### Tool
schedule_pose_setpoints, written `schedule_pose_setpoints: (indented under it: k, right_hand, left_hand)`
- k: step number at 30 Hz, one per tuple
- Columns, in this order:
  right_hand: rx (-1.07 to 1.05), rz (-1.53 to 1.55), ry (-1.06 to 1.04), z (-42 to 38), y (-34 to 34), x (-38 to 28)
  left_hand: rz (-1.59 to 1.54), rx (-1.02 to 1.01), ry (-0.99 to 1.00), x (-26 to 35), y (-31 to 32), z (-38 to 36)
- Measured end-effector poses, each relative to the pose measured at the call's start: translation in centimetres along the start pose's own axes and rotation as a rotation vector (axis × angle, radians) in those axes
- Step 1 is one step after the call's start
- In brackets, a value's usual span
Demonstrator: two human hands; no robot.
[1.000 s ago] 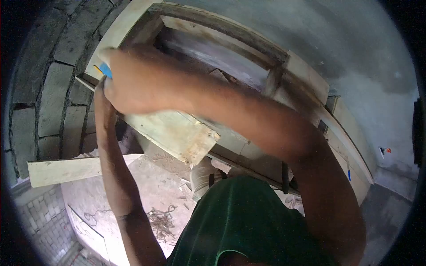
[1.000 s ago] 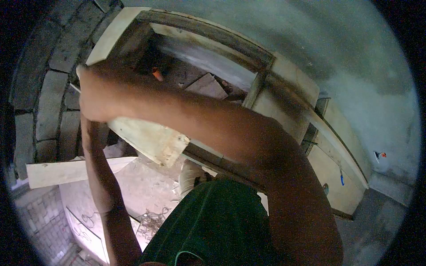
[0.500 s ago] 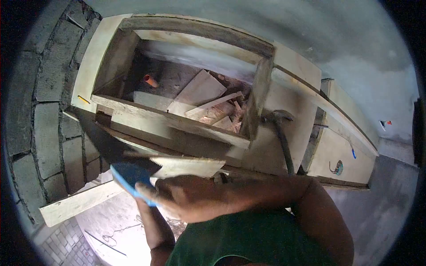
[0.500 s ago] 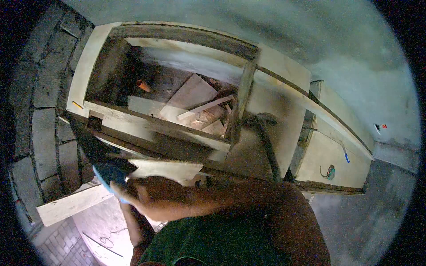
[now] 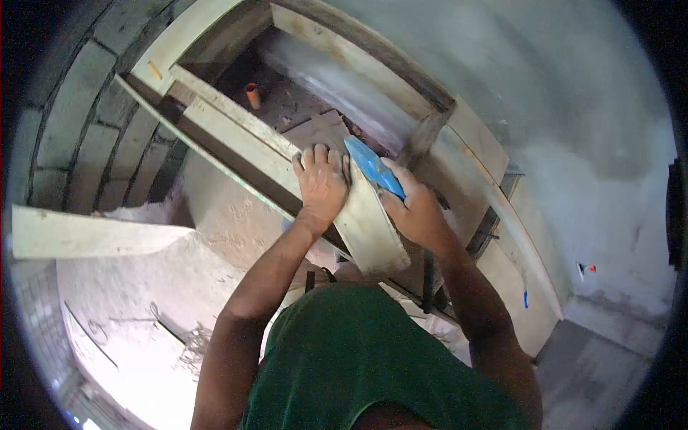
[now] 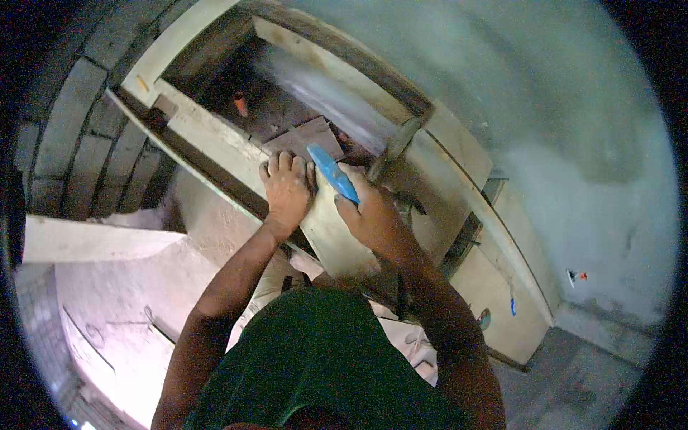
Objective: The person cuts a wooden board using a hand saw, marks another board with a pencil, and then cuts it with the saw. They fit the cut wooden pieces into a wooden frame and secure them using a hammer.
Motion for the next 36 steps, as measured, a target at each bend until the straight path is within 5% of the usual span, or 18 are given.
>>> schedule_pose_setpoints:
  k: [5,12,18,21,23,27,30,33,34,36]
  right_hand:
    - [0.013,0.051,0.010,-0.4,2.7,3.1]
    - [0.034,-0.143,0.132,-3.8,2.4,3.3]
    - [-0.099,-0.204,0.271,-17.3,-9.0,2.1]
    - [-0.099,-0.189,0.233,-16.7,-8.7,1.2]
    - [-0.135,0.015,0.217,-9.3,-2.9,3.5]
    - [0.036,-0.368,0.073,2.4,5.6,3.2]
    - [0.075,-0.176,0.112,-0.7,4.2,3.7]
    - [-0.134,-0.190,0.287,-9.2,-2.7,1.7]
    - [-0.033,-0.401,0.105,-12.7,-4.3,3.3]
    - [-0.096,-0.472,0.224,-16.6,-8.2,0.7]
  left_hand:
    - [0.254,-0.058,-0.007,-2.2,4.1,-2.5]
    - [0.228,-0.016,-0.177,-0.7,4.0,-2.5]
    - [0.169,0.046,-0.161,-1.4,4.8,-2.7]
    - [0.184,-0.043,-0.179,-1.9,4.3,-2.4]
    - [0.148,-0.024,-0.097,-1.8,4.0,-2.6]
    - [0.206,-0.023,-0.103,-1.9,4.1,-2.2]
    - [0.234,0.049,-0.131,-1.8,5.0,-2.8]
    - [0.221,0.023,-0.134,-1.5,4.4,-2.7]
    - [0.218,0.025,-0.138,-1.7,4.6,-2.8]
    - [0.227,0.036,-0.110,-2.0,4.8,-2.6]
Point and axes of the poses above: each hand's wrist, its own z-axis towards the middle knuckle, its own y-axis out of the palm, x = y × z, the point moved 2 cm from there along z, towards the middle knuckle, and after that the axes turned 12 degrees about -z, right-handed, at the moved point
